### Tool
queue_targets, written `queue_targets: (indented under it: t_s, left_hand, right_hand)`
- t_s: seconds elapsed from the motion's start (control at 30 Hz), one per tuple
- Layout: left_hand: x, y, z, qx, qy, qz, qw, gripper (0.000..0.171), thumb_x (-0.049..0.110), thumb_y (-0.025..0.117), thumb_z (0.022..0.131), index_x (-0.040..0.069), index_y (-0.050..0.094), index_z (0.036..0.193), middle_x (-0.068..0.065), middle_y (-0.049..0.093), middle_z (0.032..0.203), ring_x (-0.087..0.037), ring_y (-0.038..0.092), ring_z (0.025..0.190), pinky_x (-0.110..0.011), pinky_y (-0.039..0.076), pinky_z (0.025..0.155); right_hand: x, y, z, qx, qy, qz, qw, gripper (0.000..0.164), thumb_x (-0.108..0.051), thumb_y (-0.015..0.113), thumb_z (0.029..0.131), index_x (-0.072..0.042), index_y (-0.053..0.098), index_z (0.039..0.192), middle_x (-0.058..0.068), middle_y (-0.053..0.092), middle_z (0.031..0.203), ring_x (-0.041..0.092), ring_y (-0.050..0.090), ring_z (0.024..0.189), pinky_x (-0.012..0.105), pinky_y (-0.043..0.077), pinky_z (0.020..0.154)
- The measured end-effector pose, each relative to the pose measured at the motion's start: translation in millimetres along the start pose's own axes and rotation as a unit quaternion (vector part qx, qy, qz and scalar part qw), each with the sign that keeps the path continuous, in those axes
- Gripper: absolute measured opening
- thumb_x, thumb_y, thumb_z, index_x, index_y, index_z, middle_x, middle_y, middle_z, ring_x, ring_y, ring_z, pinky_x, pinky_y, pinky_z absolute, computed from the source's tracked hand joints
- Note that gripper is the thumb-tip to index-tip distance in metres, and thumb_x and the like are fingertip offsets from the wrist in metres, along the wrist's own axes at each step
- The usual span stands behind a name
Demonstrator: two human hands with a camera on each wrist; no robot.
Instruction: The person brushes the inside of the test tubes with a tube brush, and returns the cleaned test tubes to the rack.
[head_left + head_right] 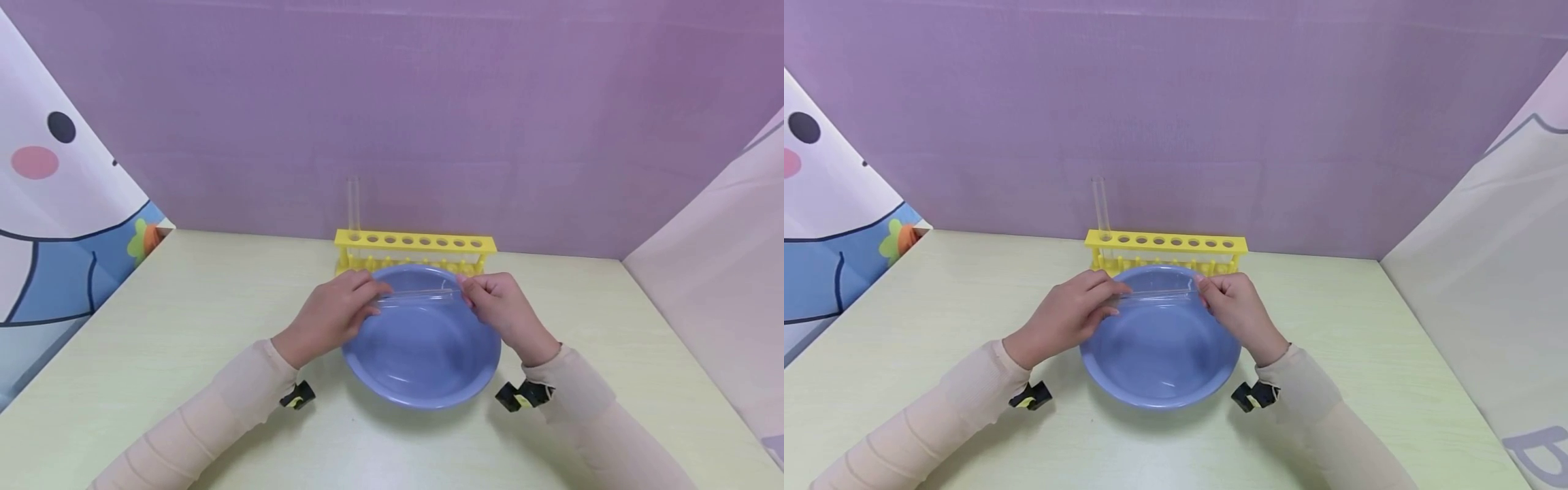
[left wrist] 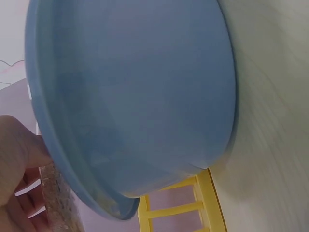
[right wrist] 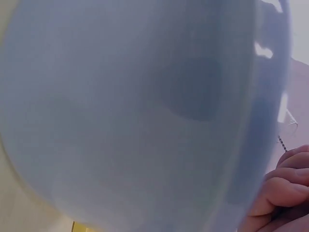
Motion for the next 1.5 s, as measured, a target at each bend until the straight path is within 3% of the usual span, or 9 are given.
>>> queue_targets:
  t_s: [0.17, 0.4, 0.67, 0.97, 1.5]
  left_hand:
    - [-0.5, -0.7, -1.4, 0.006, 0.006, 0.001, 1.0, 0.031, 0.007, 0.074, 0.08, 0.012, 0.063, 0.108, 0.001, 0.057, 0.091, -0.017, 0.055, 0.081, -0.026, 0.05, 0.063]
    - [-1.6, -2.5, -2.6, 0.006, 0.0, 0.011, 0.9999, 0.033, 0.006, 0.075, 0.079, 0.013, 0.063, 0.109, 0.0, 0.059, 0.093, -0.018, 0.056, 0.086, -0.028, 0.052, 0.067]
    - [-2.0, -1.6, -2.3, 0.023, 0.014, 0.019, 0.9995, 0.036, 0.003, 0.076, 0.077, 0.013, 0.064, 0.109, 0.0, 0.06, 0.093, -0.019, 0.056, 0.084, -0.028, 0.052, 0.066]
    - [-2.4, -1.1, -1.7, 0.027, 0.017, 0.021, 0.9993, 0.037, 0.003, 0.076, 0.076, 0.013, 0.064, 0.109, 0.0, 0.06, 0.094, -0.018, 0.056, 0.083, -0.026, 0.052, 0.065]
    - [-9.7, -1.1, -5.8, 0.028, 0.01, 0.022, 0.9993, 0.036, 0.001, 0.076, 0.076, 0.014, 0.064, 0.107, 0.001, 0.058, 0.09, -0.017, 0.054, 0.081, -0.025, 0.05, 0.061]
  right_hand:
    - [-0.4, 0.0, -1.1, -0.004, 0.022, 0.023, 0.999, 0.044, -0.022, 0.049, 0.099, 0.0, 0.048, 0.06, 0.0, 0.032, 0.048, 0.011, 0.029, 0.044, 0.022, 0.023, 0.043]
    - [0.4, 0.3, -1.0, -0.01, 0.031, 0.057, 0.998, 0.045, -0.017, 0.047, 0.099, 0.012, 0.045, 0.064, -0.002, 0.033, 0.049, 0.01, 0.028, 0.043, 0.021, 0.024, 0.043]
    - [0.6, -3.4, -3.5, -0.017, 0.036, 0.07, 0.997, 0.043, -0.016, 0.047, 0.098, -0.003, 0.045, 0.057, -0.003, 0.031, 0.047, 0.011, 0.032, 0.045, 0.022, 0.028, 0.046]
    - [0.4, -6.2, -4.5, -0.021, 0.018, 0.079, 0.996, 0.043, -0.011, 0.046, 0.098, -0.004, 0.044, 0.056, -0.003, 0.031, 0.046, 0.011, 0.035, 0.044, 0.023, 0.029, 0.046]
    - [8.2, -17.5, -2.9, -0.024, 0.045, 0.091, 0.995, 0.044, -0.017, 0.047, 0.098, -0.008, 0.043, 0.055, -0.003, 0.033, 0.049, 0.011, 0.034, 0.046, 0.023, 0.03, 0.048]
Point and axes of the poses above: each hand's wrist, its own z-axis towards the middle knuckle, its own y-axis out of the palm, x = y × z, the point moved 1 cm from there along z, towards the middle knuckle
